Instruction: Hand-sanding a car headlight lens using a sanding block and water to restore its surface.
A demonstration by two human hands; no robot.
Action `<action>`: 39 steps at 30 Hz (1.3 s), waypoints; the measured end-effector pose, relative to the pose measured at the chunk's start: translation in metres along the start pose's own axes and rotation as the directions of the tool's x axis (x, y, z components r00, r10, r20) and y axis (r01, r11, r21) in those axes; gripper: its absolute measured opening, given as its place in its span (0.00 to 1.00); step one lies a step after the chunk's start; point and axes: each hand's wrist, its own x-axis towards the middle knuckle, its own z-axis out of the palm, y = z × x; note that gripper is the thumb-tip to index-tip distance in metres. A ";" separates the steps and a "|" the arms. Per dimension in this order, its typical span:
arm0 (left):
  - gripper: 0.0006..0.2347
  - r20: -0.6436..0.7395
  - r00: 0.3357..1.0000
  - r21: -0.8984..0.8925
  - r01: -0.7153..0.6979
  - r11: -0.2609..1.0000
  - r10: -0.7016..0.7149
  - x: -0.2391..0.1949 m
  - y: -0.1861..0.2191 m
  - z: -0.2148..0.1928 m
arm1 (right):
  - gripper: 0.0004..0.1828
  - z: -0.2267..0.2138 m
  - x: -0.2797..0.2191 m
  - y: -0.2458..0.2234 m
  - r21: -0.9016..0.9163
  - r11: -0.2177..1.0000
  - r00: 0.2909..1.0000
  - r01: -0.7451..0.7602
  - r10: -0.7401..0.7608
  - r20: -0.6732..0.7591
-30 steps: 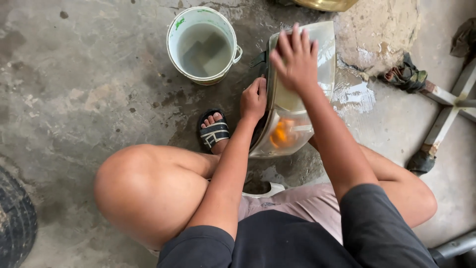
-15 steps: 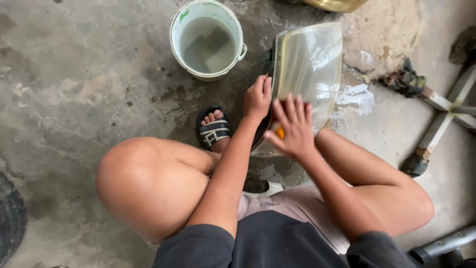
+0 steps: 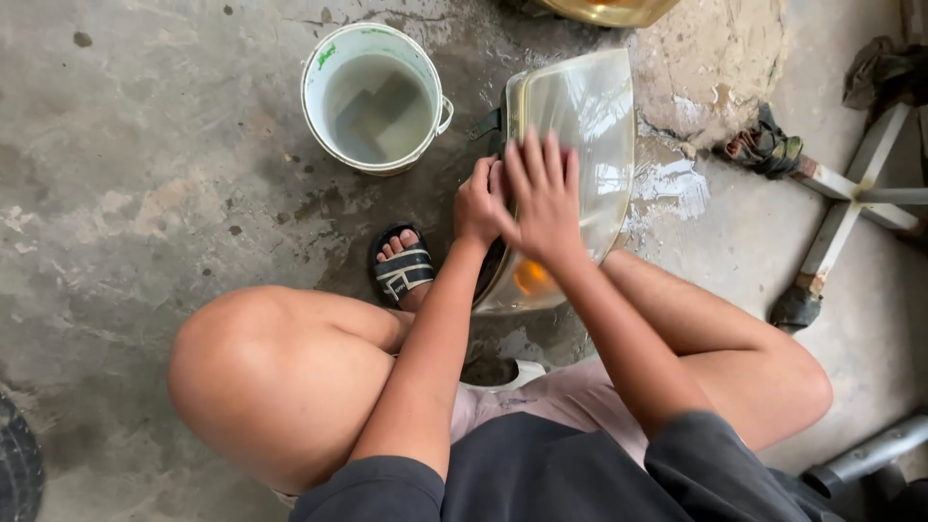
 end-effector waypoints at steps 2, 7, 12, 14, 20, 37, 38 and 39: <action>0.15 0.065 0.997 -0.061 0.055 0.997 -0.051 -0.006 0.000 -0.002 | 0.47 -0.010 -0.060 -0.008 0.003 0.997 0.996 0.071 -0.071 0.061; 0.12 -0.063 0.998 0.065 0.008 0.998 -0.004 -0.003 -0.012 0.011 | 0.43 0.004 -0.083 0.028 0.016 0.997 0.988 0.073 -0.075 0.135; 0.16 -0.048 0.998 0.048 0.032 0.998 -0.030 -0.001 0.000 0.003 | 0.37 0.028 0.047 0.079 0.057 0.998 0.999 -0.037 0.034 0.040; 0.17 -0.034 0.999 0.051 0.040 0.998 -0.039 -0.004 0.000 0.005 | 0.34 0.020 0.080 0.084 0.059 0.995 0.997 -0.080 0.079 0.020; 0.20 0.008 0.997 0.062 0.080 0.995 -0.080 0.000 -0.003 0.008 | 0.42 0.009 0.002 0.055 -0.003 1.000 0.999 -0.022 0.022 -0.028; 0.18 -0.082 0.997 0.119 0.010 0.993 0.000 -0.002 0.007 0.007 | 0.46 -0.013 0.098 0.106 0.173 0.932 0.930 -0.319 0.272 0.249; 0.18 -0.075 0.997 0.115 0.001 0.993 0.008 -0.002 0.007 0.008 | 0.46 -0.016 0.079 0.100 0.169 0.930 0.929 -0.326 0.281 0.242; 0.17 -0.081 0.997 0.108 -0.005 0.994 0.014 -0.003 0.006 0.009 | 0.46 -0.018 0.060 0.093 0.118 0.952 0.936 -0.283 0.248 0.249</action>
